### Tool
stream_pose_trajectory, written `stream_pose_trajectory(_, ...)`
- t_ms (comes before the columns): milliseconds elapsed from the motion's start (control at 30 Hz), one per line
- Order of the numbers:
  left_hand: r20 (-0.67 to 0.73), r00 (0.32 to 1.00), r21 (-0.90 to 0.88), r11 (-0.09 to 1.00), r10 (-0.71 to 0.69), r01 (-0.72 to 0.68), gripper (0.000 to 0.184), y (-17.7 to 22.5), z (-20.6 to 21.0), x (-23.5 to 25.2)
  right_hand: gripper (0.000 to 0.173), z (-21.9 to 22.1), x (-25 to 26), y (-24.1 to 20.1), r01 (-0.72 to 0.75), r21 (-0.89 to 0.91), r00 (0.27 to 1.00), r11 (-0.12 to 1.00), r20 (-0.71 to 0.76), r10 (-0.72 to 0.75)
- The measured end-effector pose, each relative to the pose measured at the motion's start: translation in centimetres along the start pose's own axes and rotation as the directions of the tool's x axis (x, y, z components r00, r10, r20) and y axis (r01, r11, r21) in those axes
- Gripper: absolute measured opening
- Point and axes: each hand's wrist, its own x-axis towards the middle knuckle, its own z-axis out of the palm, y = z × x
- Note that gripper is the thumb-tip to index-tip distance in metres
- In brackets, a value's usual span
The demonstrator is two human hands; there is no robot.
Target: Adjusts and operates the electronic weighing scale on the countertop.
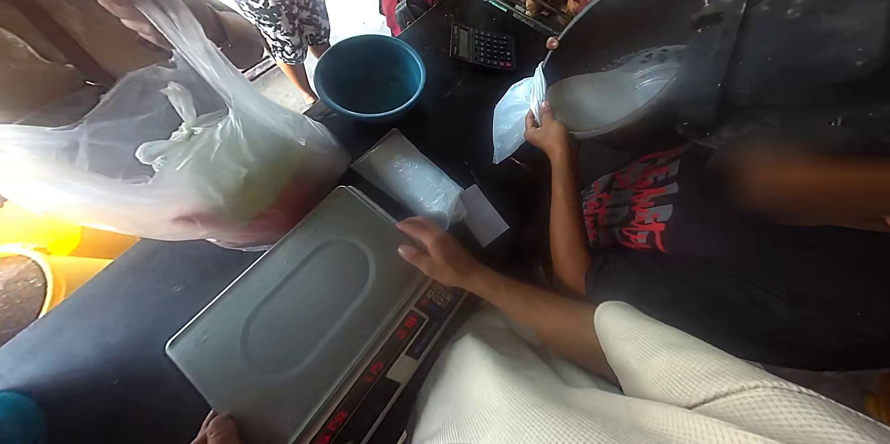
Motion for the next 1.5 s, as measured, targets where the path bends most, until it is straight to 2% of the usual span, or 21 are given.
stream_pose_trajectory(300, -0.013, 1.000, 0.026, 0.999, -0.018, 0.019, 0.036, -0.2, -0.1, -0.1, 0.045, 0.4, -0.3, 0.2, -0.032, 0.017, 0.999, 0.999, -0.012, 0.033)
stream_pose_trajectory(533, -0.013, 1.000, 0.028, 0.999, -0.018, 0.018, 0.034, 0.0, -0.1, -0.2, 0.043, 0.5, -0.4, 0.3, -0.061, 0.010, 0.998, 0.998, 0.005, 0.061)
stream_pose_trajectory(1200, -0.012, 1.000, -0.018, 1.000, -0.023, 0.023, 0.032, 1.1, 0.3, -0.2, 0.044, 0.8, -0.5, 0.7, -0.009, 0.002, 1.000, 1.000, -0.007, 0.009)
stream_pose_trajectory(1267, -0.005, 1.000, -0.058, 0.998, 0.030, -0.030, 0.031, 0.5, 0.1, -0.2, 0.044, 0.8, -0.5, 1.0, 0.006, 0.036, 1.000, 0.999, -0.004, -0.005)
stream_pose_trajectory(1333, 0.038, 0.994, -0.107, 0.990, 0.102, -0.098, 0.041, -1.0, -0.6, -1.2, 0.047, 0.6, -0.8, 1.6, 0.017, 0.076, 1.000, 0.997, 0.017, -0.019)
stream_pose_trajectory(1400, 0.050, 0.989, -0.155, 0.979, 0.138, -0.129, 0.065, -3.0, -1.0, -3.1, 0.056, 0.7, -2.0, 2.7, 0.063, 0.075, 0.997, 0.995, 0.033, -0.066)
stream_pose_trajectory(1433, 0.033, 0.991, -0.171, 0.978, 0.130, -0.123, 0.079, -3.9, -0.8, -4.3, 0.065, 1.0, -2.5, 3.3, 0.093, 0.063, 0.995, 0.994, 0.030, -0.095)
stream_pose_trajectory(1500, -0.045, 0.992, -0.099, 0.988, 0.117, -0.121, 0.093, -5.4, 0.2, -6.9, 0.080, 1.4, -3.5, 4.5, 0.138, 0.047, 0.990, 0.989, 0.013, -0.139)
